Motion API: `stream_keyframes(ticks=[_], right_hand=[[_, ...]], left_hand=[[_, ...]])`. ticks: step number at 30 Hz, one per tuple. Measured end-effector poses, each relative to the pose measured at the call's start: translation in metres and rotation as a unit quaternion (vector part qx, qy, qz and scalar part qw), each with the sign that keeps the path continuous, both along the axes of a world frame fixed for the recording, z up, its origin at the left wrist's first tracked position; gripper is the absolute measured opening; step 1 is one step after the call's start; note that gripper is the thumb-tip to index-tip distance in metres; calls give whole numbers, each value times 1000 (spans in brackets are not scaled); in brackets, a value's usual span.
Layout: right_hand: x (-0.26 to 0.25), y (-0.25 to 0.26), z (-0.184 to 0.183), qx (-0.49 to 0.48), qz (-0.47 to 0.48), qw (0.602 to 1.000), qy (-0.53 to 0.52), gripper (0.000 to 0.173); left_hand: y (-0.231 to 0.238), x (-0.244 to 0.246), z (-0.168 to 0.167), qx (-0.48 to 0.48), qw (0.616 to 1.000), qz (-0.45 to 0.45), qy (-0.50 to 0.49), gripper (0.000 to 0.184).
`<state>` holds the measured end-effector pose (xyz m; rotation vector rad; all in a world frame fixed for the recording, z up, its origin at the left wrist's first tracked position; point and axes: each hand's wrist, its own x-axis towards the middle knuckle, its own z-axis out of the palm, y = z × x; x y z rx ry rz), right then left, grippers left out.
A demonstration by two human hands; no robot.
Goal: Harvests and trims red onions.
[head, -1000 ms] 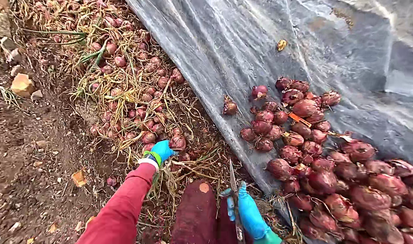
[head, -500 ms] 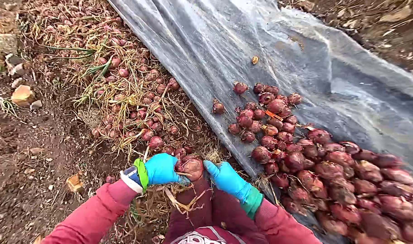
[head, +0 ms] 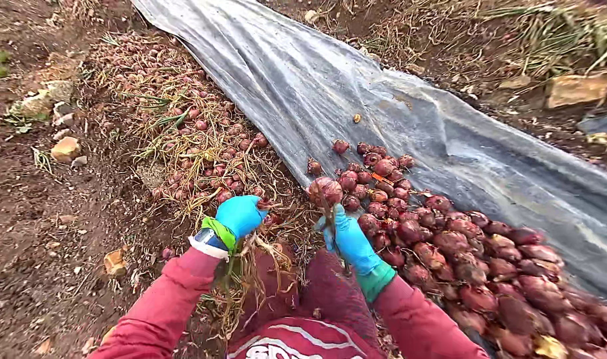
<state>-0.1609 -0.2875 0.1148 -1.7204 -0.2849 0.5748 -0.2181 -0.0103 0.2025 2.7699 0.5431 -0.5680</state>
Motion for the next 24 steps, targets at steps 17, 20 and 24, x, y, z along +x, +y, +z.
stream_keyframes(ticks=[17, 20, 24], right_hand=[[-17, 62, -137, -300, 173, 884, 313, 72], [-7, 59, -143, -158, 86, 921, 345, 79], [9, 86, -165, -56, 12, 901, 430, 88]], left_hand=[[186, 59, -327, -114, 898, 418, 72, 84], [192, 67, -327, -182, 876, 434, 106, 58], [182, 59, -251, -270, 906, 323, 46, 39]])
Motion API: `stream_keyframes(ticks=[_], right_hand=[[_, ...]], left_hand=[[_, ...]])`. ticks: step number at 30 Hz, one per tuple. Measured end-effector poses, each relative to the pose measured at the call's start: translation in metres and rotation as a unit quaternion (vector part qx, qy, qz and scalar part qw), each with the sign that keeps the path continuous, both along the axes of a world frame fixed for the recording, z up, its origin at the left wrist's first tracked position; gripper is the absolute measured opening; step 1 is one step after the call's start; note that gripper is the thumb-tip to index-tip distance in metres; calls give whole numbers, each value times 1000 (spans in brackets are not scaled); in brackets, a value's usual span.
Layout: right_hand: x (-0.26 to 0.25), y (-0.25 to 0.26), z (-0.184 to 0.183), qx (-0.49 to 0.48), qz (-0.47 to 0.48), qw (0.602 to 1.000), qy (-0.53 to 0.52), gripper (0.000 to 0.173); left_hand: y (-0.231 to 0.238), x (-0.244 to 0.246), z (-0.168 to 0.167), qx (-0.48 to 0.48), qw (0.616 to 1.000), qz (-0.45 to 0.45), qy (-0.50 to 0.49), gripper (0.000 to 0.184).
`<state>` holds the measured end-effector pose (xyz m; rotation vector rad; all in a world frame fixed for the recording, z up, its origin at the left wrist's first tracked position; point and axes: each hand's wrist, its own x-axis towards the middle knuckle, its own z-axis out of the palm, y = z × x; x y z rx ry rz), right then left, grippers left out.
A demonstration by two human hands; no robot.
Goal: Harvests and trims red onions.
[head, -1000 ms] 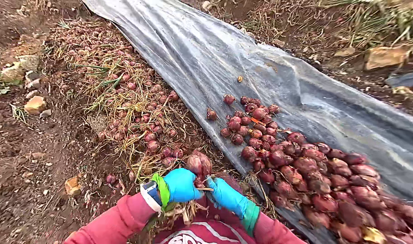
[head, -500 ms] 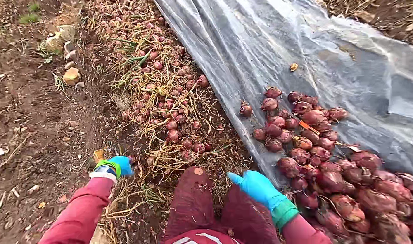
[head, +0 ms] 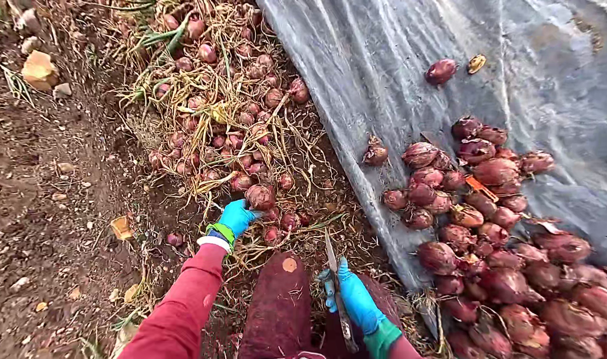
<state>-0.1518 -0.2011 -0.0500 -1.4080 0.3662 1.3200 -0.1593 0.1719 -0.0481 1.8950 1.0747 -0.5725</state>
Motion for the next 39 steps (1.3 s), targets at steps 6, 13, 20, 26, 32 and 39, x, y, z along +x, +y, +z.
stream_keyframes(ticks=[6, 13, 20, 26, 32, 39], right_hand=[[22, 46, 60, 167, 56, 970, -170, 85], [-17, -17, 128, 94, 142, 944, -284, 79], [-67, -90, 117, 69, 177, 942, -275, 87], [-41, -127, 127, 38, -71, 923, -376, 89], [-7, -143, 73, -46, -160, 943, -289, 90], [-12, -91, 34, -48, -31, 989, -137, 86]], left_hand=[[-70, -20, 135, 37, 928, -366, -58, 54], [-113, -58, 202, 98, 842, -528, 51, 67], [-218, -87, 219, 108, 871, -477, -39, 49], [-239, -21, 193, 166, 860, -479, -53, 42], [-113, 34, 53, 218, 964, -152, 27, 41], [-136, 56, -68, 145, 955, -217, 139, 45]])
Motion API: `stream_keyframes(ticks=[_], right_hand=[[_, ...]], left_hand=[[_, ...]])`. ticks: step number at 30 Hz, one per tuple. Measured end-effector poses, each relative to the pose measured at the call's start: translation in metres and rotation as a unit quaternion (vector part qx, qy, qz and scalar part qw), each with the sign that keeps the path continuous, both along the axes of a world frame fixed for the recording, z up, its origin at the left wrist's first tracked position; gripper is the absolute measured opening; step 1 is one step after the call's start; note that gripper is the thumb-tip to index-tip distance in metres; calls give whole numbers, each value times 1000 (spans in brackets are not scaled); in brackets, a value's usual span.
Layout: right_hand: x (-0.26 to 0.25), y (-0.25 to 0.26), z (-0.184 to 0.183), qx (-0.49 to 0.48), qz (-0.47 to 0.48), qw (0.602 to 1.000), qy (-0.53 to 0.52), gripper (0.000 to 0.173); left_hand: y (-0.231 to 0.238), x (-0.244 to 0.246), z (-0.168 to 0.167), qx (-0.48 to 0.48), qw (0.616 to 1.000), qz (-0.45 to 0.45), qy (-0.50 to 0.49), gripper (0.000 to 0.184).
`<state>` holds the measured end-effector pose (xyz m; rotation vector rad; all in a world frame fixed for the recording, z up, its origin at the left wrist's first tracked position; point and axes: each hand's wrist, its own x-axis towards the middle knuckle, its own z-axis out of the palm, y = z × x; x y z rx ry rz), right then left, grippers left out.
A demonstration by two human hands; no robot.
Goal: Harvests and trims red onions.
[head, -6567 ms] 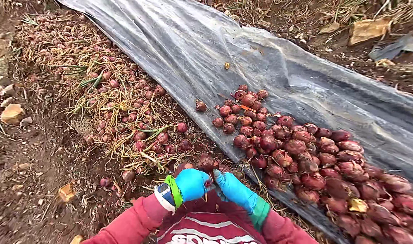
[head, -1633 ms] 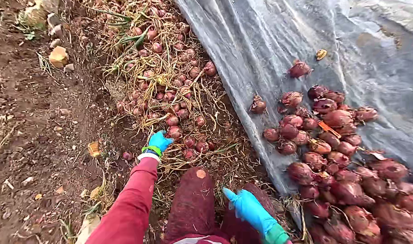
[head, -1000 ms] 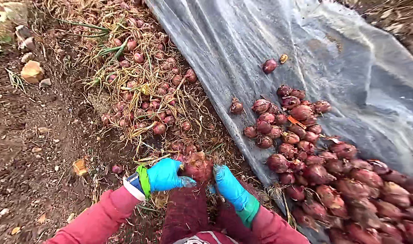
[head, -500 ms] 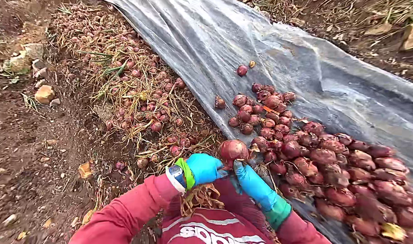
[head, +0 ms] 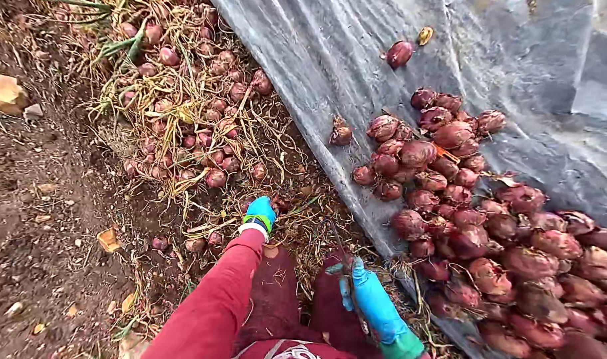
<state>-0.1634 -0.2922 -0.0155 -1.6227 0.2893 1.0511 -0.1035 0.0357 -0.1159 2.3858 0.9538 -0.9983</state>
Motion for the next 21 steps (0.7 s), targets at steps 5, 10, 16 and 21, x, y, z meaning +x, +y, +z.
stream_keyframes(ticks=[5, 10, 16, 21], right_hand=[[20, 20, -19, 28, -63, 994, 85, 90], [17, 37, -21, 53, -136, 983, 111, 98], [-37, 30, -4, 189, -68, 977, 76, 86], [-58, 13, 56, 211, -31, 975, -68, 75]], left_hand=[[38, -29, 14, -137, 939, 277, -152, 54], [34, -37, 71, -121, 976, 172, -54, 44], [-38, -74, 173, -442, 861, 190, -166, 45], [-84, -133, 218, -400, 909, 0, -113, 39]])
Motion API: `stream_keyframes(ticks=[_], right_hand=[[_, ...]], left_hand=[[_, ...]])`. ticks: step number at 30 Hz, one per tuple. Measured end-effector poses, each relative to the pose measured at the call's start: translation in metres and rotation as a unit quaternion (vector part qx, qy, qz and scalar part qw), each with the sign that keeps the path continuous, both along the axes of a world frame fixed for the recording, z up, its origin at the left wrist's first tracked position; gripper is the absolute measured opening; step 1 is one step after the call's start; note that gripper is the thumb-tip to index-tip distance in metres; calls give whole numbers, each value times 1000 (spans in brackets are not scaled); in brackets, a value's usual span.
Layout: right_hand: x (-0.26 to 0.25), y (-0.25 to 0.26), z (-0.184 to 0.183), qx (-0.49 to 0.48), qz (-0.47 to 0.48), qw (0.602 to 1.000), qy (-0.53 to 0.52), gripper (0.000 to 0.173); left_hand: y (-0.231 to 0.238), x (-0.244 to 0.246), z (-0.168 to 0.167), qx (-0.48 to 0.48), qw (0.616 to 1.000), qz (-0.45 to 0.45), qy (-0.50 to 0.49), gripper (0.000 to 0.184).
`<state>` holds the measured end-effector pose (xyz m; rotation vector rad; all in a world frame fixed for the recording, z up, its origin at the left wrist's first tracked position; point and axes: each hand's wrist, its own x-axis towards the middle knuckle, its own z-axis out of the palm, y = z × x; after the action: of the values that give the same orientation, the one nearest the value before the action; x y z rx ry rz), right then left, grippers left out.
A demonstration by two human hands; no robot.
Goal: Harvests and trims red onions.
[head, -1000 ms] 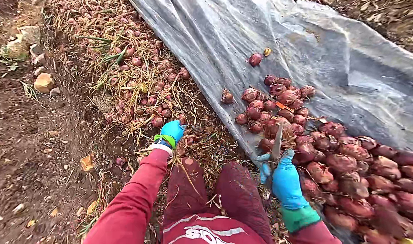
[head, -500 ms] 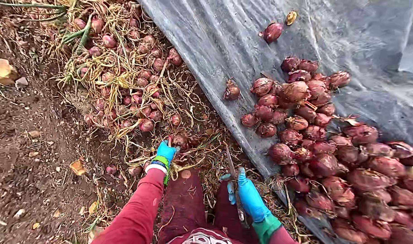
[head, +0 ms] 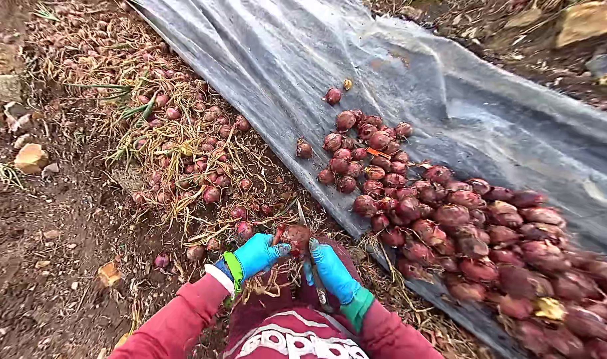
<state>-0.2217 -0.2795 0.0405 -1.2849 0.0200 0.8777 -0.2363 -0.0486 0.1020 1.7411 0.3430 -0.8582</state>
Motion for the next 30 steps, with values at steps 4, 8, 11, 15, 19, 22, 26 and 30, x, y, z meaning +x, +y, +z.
stream_keyframes(ticks=[4, 8, 11, 15, 19, 22, 26, 30], right_hand=[[-21, -23, 41, -87, 91, 982, -141, 89], [-34, -50, 60, -59, 86, 978, -179, 86], [-37, -49, 47, -106, 107, 976, -156, 90], [-17, -42, 63, -124, 153, 955, -222, 86], [22, -49, 62, -124, -66, 964, -224, 92], [44, -55, 37, -164, -140, 964, -154, 95], [37, -45, -7, -202, -60, 977, -38, 93], [27, -26, -41, -192, -15, 980, 54, 95]], left_hand=[[-1, -17, 59, 150, 965, -198, -81, 33], [16, -12, 99, 343, 903, -186, -177, 37], [-7, -20, 116, 357, 890, -138, -248, 35], [-67, -19, 117, 343, 828, -386, -219, 34], [-10, 57, 75, 377, 872, -173, -257, 33], [38, 101, -8, 412, 872, -196, -178, 28], [60, 96, -150, 372, 792, -483, -29, 22], [86, 86, -209, 412, 777, -469, 87, 28]])
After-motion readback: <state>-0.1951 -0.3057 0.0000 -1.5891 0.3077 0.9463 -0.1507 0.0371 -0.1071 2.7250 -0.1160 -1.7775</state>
